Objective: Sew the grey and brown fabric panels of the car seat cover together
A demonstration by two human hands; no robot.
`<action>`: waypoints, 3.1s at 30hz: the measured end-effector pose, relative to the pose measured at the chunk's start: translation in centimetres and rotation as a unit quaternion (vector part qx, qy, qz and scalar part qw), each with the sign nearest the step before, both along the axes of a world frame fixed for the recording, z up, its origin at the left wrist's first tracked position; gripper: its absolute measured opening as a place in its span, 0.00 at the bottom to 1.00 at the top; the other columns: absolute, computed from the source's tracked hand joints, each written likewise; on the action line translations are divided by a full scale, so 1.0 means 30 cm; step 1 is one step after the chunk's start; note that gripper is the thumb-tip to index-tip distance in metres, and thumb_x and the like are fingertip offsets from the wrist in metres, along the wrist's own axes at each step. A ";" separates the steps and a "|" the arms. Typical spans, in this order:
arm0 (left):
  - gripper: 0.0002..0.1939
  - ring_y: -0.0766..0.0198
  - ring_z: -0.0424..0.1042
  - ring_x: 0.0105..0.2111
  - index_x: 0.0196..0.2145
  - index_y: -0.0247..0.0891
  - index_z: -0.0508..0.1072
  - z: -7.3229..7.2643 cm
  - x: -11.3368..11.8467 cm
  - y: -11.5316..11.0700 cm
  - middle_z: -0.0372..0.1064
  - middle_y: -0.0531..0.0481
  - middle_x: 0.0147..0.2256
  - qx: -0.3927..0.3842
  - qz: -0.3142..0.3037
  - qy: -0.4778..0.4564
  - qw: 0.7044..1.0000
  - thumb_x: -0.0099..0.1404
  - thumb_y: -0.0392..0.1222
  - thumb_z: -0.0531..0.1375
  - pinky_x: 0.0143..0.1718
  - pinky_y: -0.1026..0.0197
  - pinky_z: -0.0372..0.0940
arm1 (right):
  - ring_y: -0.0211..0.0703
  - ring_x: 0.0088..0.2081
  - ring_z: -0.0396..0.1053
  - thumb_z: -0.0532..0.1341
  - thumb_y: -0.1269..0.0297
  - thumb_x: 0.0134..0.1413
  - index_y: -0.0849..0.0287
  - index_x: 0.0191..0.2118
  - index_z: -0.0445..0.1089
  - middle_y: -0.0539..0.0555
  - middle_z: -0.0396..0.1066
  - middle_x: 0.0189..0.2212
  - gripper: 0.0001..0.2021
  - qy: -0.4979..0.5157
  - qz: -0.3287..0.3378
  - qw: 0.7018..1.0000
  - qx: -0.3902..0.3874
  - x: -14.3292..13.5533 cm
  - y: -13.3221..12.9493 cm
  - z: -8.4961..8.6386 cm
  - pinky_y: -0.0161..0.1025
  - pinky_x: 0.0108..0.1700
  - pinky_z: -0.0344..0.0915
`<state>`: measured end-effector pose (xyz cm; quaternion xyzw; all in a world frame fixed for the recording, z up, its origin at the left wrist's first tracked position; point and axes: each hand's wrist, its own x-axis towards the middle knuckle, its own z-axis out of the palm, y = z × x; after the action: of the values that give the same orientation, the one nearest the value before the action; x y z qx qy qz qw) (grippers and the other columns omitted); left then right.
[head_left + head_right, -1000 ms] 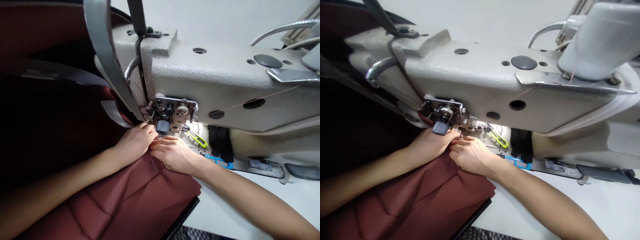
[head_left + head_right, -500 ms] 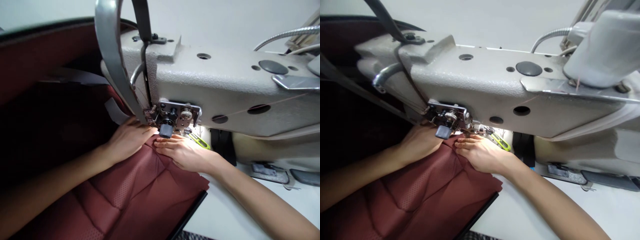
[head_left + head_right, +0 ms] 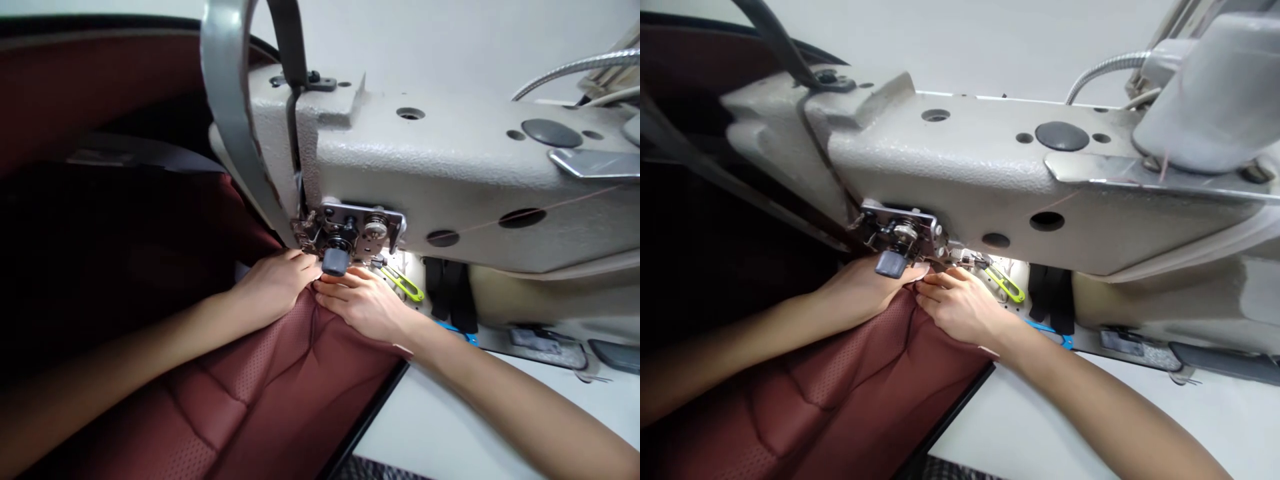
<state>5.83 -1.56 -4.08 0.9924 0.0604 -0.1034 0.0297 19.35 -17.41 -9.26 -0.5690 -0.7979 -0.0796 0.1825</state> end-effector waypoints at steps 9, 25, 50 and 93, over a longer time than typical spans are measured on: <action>0.15 0.61 0.70 0.41 0.48 0.40 0.74 -0.108 -0.042 0.053 0.73 0.49 0.41 -0.053 -0.034 -0.156 0.986 0.71 0.34 0.50 0.45 0.60 0.65 | 0.46 0.54 0.66 0.51 0.69 0.71 0.63 0.53 0.72 0.56 0.72 0.53 0.14 0.038 0.049 0.997 -0.044 0.048 0.004 0.047 0.46 0.56 0.64; 0.10 0.57 0.72 0.33 0.31 0.35 0.75 0.001 0.021 0.065 0.73 0.45 0.31 -0.021 -0.079 -0.090 0.993 0.63 0.30 0.54 0.37 0.59 0.66 | 0.58 0.56 0.68 0.54 0.74 0.62 0.84 0.55 0.68 0.76 0.67 0.55 0.20 -0.147 -0.019 0.989 -0.009 -0.214 -0.033 0.020 0.49 0.59 0.67; 0.10 0.58 0.67 0.34 0.30 0.39 0.70 -0.110 -0.033 0.086 0.67 0.49 0.28 0.033 -0.165 -0.248 0.954 0.60 0.27 0.54 0.38 0.58 0.64 | 0.56 0.60 0.63 0.52 0.69 0.64 0.77 0.59 0.65 0.69 0.64 0.59 0.22 -0.045 -0.027 0.998 -0.023 -0.176 0.003 0.025 0.49 0.67 0.57; 0.16 0.58 0.67 0.40 0.46 0.36 0.74 0.008 -0.080 0.092 0.72 0.46 0.39 0.013 -0.175 -0.208 0.962 0.67 0.25 0.53 0.42 0.59 0.65 | 0.66 0.55 0.64 0.50 0.73 0.61 0.84 0.55 0.66 0.77 0.67 0.52 0.21 -0.134 -0.077 0.986 -0.057 -0.305 0.037 0.039 0.61 0.61 0.58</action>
<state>3.42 1.19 -3.84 0.9874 -0.1205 0.1024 0.0099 10.19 -16.30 -8.08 -0.6220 -0.7724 -0.1237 0.0347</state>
